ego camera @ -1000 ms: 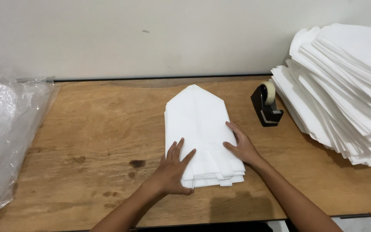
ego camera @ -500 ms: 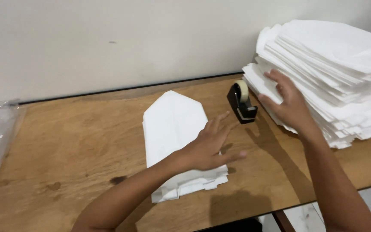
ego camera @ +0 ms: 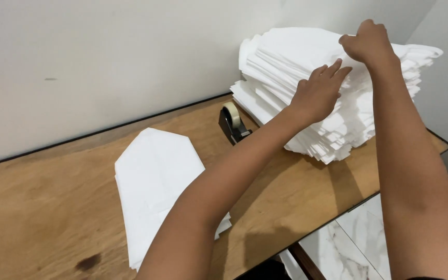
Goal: Folding and stacking white non-woven fabric bags on a wooden workbench.
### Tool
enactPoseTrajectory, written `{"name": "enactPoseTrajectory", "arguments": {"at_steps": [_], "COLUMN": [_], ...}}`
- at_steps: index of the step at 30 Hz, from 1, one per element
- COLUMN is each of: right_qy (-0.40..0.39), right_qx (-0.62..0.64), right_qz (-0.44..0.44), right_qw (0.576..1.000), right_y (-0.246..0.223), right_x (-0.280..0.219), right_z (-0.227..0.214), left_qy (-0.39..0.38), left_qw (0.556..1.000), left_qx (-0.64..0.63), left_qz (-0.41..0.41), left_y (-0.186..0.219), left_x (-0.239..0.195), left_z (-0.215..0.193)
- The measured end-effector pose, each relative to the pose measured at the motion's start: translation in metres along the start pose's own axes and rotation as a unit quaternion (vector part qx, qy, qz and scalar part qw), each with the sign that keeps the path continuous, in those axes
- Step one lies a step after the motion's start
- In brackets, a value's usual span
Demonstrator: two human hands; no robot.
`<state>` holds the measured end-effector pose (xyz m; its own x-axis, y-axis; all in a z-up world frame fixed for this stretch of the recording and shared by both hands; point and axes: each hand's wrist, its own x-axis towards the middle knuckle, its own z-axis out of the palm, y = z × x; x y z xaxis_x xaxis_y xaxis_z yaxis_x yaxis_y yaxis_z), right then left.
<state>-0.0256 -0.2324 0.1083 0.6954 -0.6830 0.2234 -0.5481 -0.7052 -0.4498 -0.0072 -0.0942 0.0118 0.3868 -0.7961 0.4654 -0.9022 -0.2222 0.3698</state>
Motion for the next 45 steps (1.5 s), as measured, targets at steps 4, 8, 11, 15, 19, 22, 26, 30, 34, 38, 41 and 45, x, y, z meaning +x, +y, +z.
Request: {"name": "enactPoseTrajectory", "arguments": {"at_steps": [4,8,11,15,19,22,26,30,34,38,41,45], "right_qy": [-0.045,-0.058,-0.076,-0.025,0.013,0.037,0.062,0.013,-0.022,-0.115,-0.163,-0.153], "right_qx": [-0.091,-0.152,-0.178,-0.230,-0.238,-0.221,-0.122,0.025,0.059,0.146,0.207,0.201], "right_qz": [0.014,0.062,0.115,0.081,0.083,0.058,0.033,0.040,0.026,0.002,0.001,0.016], "right_qw": [0.995,0.985,0.974,0.970,0.968,0.973,0.990,0.999,0.998,0.982,0.965,0.967], "right_y": [0.032,0.057,0.047,0.052,0.055,0.064,0.060,0.048,0.029,0.006,-0.007,-0.025], "right_x": [0.049,0.061,0.037,0.037,0.043,0.058,0.053,0.039,0.022,-0.002,-0.017,-0.033], "right_z": [0.009,0.011,0.004,0.009,0.005,0.003,-0.011,-0.027,-0.041,-0.054,-0.057,-0.057], "left_qy": [-0.025,-0.015,0.012,0.134,0.034,-0.016,0.074,0.117,0.091,0.082,0.072,0.100], "left_qw": [1.000,0.999,0.999,0.981,0.951,0.929,0.838,0.720,0.692,0.719,0.753,0.807], "left_qx": [0.009,0.015,-0.005,-0.027,-0.079,-0.200,-0.391,-0.553,-0.580,-0.565,-0.549,-0.505], "left_qz": [-0.008,-0.025,-0.032,-0.138,-0.296,-0.310,-0.374,-0.403,-0.419,-0.396,-0.355,-0.290], "left_y": [0.011,0.005,0.002,-0.013,-0.010,-0.001,-0.007,-0.030,-0.019,-0.019,-0.026,-0.030], "left_x": [0.003,0.007,0.004,0.007,0.009,0.001,0.008,0.024,0.013,0.007,0.005,-0.004], "left_z": [-0.015,-0.021,-0.037,-0.040,-0.065,-0.090,-0.099,-0.090,-0.109,-0.121,-0.131,-0.152]}}
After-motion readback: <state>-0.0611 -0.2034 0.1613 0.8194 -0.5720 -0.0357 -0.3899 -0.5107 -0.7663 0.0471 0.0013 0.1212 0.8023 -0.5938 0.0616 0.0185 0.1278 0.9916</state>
